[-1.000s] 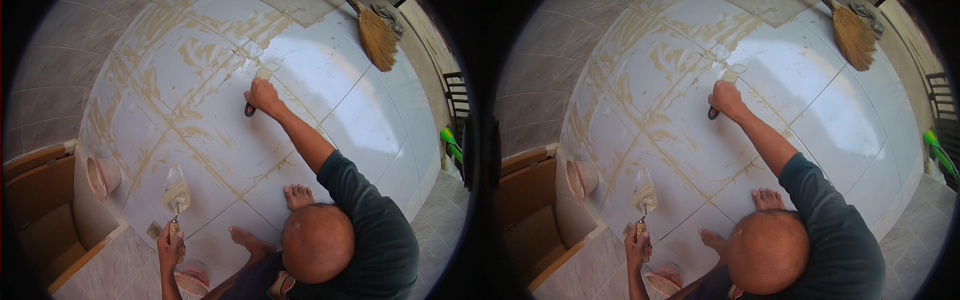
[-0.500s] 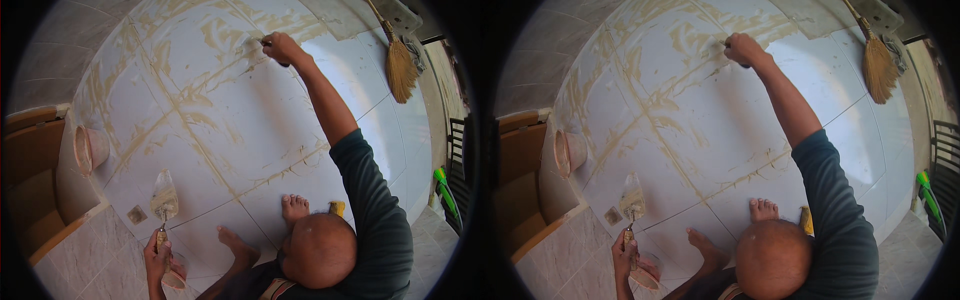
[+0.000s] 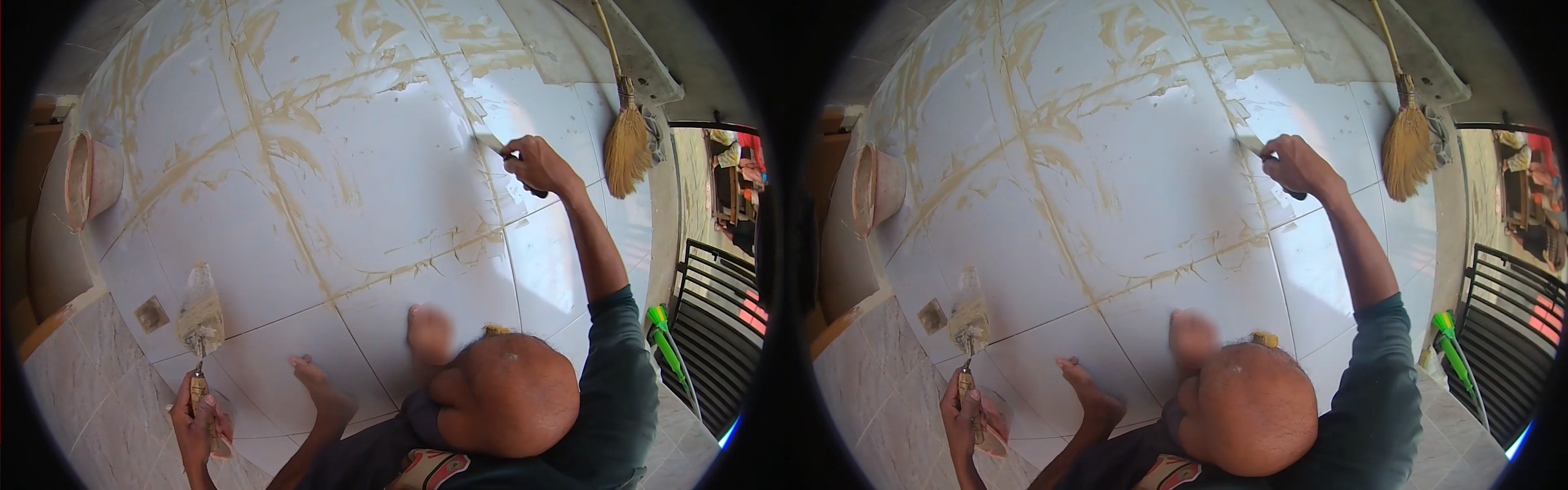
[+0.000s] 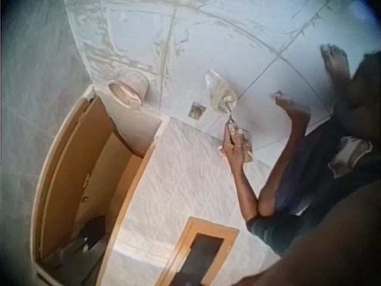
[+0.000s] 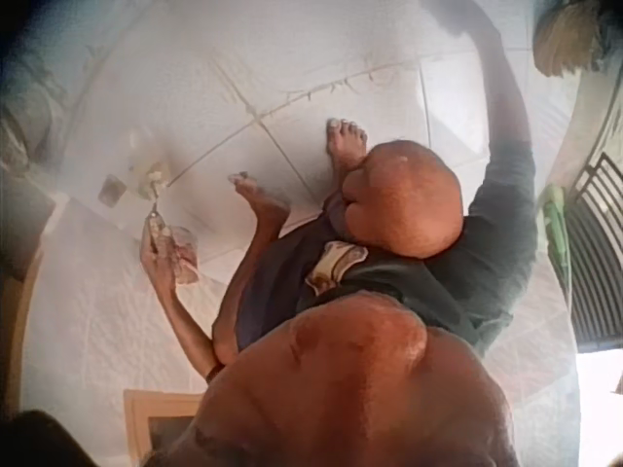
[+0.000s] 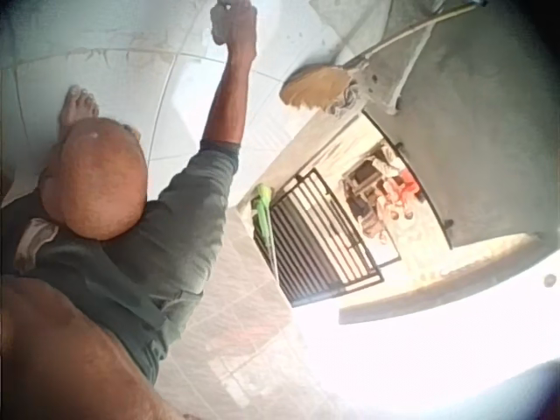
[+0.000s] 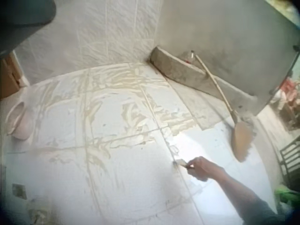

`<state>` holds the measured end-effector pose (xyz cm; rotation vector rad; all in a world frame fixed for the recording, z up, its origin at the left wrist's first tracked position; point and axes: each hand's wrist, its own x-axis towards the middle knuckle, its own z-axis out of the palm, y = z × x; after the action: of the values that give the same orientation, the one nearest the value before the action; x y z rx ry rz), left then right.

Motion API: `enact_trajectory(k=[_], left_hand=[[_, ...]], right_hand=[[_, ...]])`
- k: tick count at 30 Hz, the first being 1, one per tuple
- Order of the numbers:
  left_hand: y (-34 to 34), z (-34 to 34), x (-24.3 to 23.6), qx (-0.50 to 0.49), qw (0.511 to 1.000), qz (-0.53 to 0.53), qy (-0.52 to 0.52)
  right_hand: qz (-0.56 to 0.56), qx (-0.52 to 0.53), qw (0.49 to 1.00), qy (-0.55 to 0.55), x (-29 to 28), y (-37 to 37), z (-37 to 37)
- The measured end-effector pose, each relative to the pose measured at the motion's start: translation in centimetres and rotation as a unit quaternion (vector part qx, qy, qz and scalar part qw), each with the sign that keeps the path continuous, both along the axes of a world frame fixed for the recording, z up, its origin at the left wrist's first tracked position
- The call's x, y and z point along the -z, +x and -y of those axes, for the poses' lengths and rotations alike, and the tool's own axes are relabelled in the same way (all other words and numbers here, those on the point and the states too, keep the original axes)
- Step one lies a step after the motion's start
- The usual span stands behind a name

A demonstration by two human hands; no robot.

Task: The person applies grout to the joints of floor tiles using a hand scraper and a trowel, dipping the scraper into a bucket and spreading the material across the gaps.

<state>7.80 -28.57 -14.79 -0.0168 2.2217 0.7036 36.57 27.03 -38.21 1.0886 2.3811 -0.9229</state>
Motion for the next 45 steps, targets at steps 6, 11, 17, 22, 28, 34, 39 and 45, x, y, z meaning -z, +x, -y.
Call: enact_trajectory(k=[6, 11, 17, 22, 28, 34, 39, 45], left_hand=[[-0.8, -1.7, -1.2, 0.065, 0.997, 0.009, -0.041], [-0.2, -3.0, -2.5, 0.102, 0.994, -0.016, -0.023], [-0.3, -2.8, -2.3, 0.083, 0.996, -0.002, -0.037], [-0.4, -1.2, -1.7, 0.053, 0.998, -0.005, -0.03], [-0.7, -1.3, -1.4, 0.076, 0.996, 0.013, -0.048], [-0.5, -2.7, -1.8, 0.109, 0.993, 0.004, -0.043], [-0.2, -2.6, -1.6, 0.074, 0.997, -0.016, -0.022], [-0.7, -2.2, -1.8, 0.094, 0.996, 0.008, -0.005]], right_hand=[[-0.099, 0.197, 0.971, 0.096, 2.0, -13.0, 4.8], [-0.147, 0.212, 0.964, -0.061, 0.9, -13.8, 3.8], [-0.049, 0.046, 0.994, 0.089, 4.7, -10.4, -5.3], [-0.046, -0.05, 0.997, 0.033, 3.6, 0.8, -0.4], [-0.143, 0.206, 0.957, 0.148, 1.5, -3.2, 4.4], [-0.15, 0.224, 0.961, -0.07, 1.1, -8.1, 9.6], [-0.164, 0.2, 0.959, 0.114, 1.1, -6.3, -2.2], [-0.101, 0.02, 0.992, -0.07, 1.6, 1.1, 4.4]])
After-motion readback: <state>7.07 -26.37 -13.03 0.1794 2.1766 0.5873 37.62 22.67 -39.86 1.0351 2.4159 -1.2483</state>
